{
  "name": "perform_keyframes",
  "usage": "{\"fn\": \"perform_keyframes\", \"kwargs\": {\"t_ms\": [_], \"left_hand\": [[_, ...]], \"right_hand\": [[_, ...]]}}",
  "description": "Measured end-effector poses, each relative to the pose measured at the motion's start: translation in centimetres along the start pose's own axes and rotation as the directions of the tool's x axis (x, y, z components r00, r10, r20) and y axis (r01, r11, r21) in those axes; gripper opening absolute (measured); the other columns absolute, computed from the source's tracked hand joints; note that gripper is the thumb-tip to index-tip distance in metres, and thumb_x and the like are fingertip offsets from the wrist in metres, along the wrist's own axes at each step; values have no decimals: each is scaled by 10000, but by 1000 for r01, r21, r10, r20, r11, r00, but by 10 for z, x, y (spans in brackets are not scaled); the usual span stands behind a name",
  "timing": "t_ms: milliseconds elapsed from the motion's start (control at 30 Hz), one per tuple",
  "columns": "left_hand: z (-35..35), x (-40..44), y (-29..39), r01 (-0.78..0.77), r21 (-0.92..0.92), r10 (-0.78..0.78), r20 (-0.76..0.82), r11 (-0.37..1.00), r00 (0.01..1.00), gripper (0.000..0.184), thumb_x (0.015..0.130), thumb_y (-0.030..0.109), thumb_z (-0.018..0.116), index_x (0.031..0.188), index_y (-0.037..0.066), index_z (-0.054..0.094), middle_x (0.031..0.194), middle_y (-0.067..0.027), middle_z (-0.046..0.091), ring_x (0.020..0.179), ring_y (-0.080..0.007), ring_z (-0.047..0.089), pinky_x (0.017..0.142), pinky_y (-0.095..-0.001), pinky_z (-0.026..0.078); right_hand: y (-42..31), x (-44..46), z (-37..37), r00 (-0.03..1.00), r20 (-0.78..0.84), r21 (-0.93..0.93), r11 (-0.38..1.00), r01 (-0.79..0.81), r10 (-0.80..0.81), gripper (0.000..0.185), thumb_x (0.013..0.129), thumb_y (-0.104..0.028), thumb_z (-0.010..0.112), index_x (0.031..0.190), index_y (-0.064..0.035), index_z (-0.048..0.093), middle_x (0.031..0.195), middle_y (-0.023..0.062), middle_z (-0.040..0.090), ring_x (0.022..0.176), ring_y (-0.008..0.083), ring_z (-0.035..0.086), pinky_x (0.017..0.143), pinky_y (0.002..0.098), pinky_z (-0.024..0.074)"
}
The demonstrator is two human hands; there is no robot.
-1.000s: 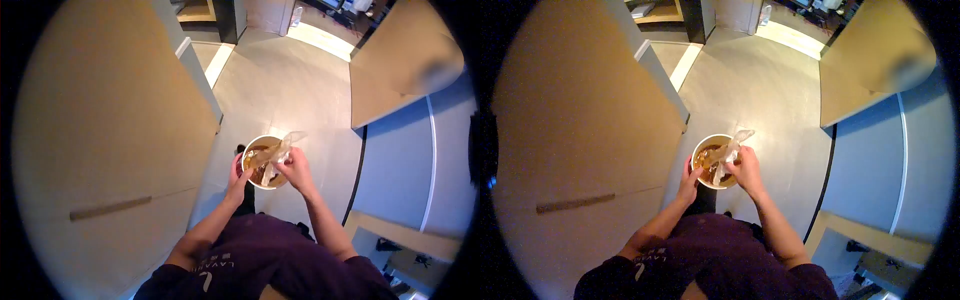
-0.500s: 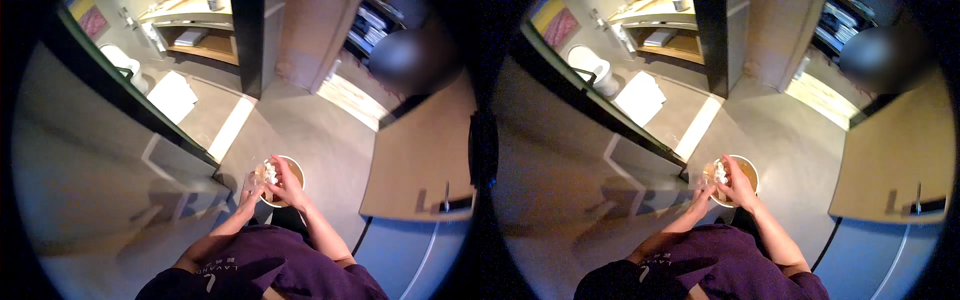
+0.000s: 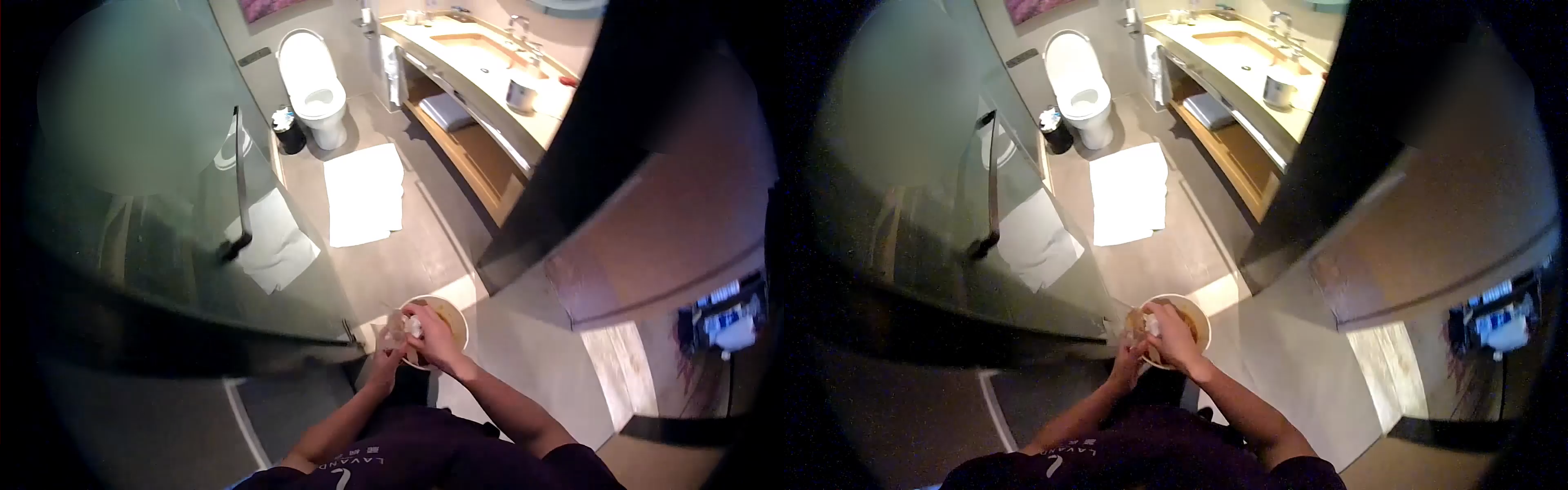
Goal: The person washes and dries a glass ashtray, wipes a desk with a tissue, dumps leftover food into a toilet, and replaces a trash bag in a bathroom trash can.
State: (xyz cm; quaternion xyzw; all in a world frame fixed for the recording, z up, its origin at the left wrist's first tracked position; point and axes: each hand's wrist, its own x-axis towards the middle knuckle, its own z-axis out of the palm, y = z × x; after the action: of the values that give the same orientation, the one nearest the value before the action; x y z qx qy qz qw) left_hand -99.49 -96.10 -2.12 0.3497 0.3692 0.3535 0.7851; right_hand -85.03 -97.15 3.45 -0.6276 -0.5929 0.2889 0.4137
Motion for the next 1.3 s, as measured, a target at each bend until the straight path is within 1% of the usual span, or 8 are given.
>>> {"fn": "perform_keyframes", "kwargs": {"t_ms": [100, 467, 733, 767, 833, 1000, 1167, 1300], "left_hand": [[-1, 89, 5, -51, 200, 66, -69, 979, 995, 576, 769, 196, 597, 1251, 75, 306, 1105, -61, 462, 983, -153, 478, 809, -275, 410], [22, 353, 136, -136, 45, 142, -178, 990, 974, 452, 816, 158, 537, 1221, 82, 350, 1121, -46, 442, 1033, -156, 438, 880, -288, 358], [-15, 500, 196, -98, 195, 177, -443, 976, 879, 514, 826, 155, 551, 1255, 64, 282, 1170, -67, 411, 1061, -172, 421, 897, -301, 357], [-13, 516, 208, -240, 181, 292, -363, 954, 885, 490, 843, 183, 525, 1252, 63, 283, 1162, -67, 410, 1068, -163, 412, 901, -299, 352], [-10, 541, 219, -209, 18, 189, -501, 978, 844, 474, 856, 227, 499, 1248, 61, 289, 1172, -65, 395, 1091, -158, 392, 910, -301, 341], [-28, 594, 244, -129, 518, 398, -452, 846, 798, 410, 874, 233, 421, 1227, 56, 311, 1179, -60, 387, 1056, -192, 402, 873, -317, 359], [-20, 656, 277, -262, -24, 200, -580, 965, 790, 482, 847, 218, 521, 1239, 71, 283, 1197, -67, 367, 1114, -182, 377, 929, -319, 314], [-29, 709, 309, -150, 137, 202, -609, 979, 767, 402, 827, 198, 533, 1169, 28, 409, 1173, -87, 388, 1060, -180, 407, 889, -294, 337]], "right_hand": [[39, 74, -5, 1000, -21, 24, 1000, -19, 20, 399, 650, -21, 624, 1020, -61, 480, 960, 120, 519, 920, 282, 512, 799, 336, 414], [80, 380, -51, 987, -27, 111, 981, 161, -159, 287, 690, -9, 585, 963, -58, 510, 849, 89, 515, 779, 236, 521, 689, 296, 423], [125, 572, -34, 929, 229, 269, 936, 228, -292, 246, 726, -53, 555, 967, -72, 512, 852, 105, 504, 787, 267, 531, 669, 324, 437], [127, 596, -31, 915, 238, 295, 922, 251, -325, 246, 726, -53, 554, 968, -73, 513, 855, 106, 503, 794, 271, 531, 674, 327, 437], [125, 637, -33, 879, 299, 305, 910, 280, -370, 269, 715, -32, 552, 979, -68, 516, 870, 111, 501, 815, 286, 524, 697, 332, 433], [118, 722, -32, 829, 354, 398, 872, 286, -433, 301, 671, 31, 539, 952, -71, 508, 859, 124, 478, 799, 317, 517, 678, 353, 441], [129, 782, -33, 854, 401, 347, 918, 193, -331, 308, 685, 28, 529, 975, -79, 522, 868, 130, 496, 828, 319, 525, 702, 354, 442], [136, 835, -39, 855, 403, 365, 914, 177, -326, 320, 691, 24, 527, 993, -78, 526, 884, 129, 506, 824, 318, 532, 702, 360, 444]]}}
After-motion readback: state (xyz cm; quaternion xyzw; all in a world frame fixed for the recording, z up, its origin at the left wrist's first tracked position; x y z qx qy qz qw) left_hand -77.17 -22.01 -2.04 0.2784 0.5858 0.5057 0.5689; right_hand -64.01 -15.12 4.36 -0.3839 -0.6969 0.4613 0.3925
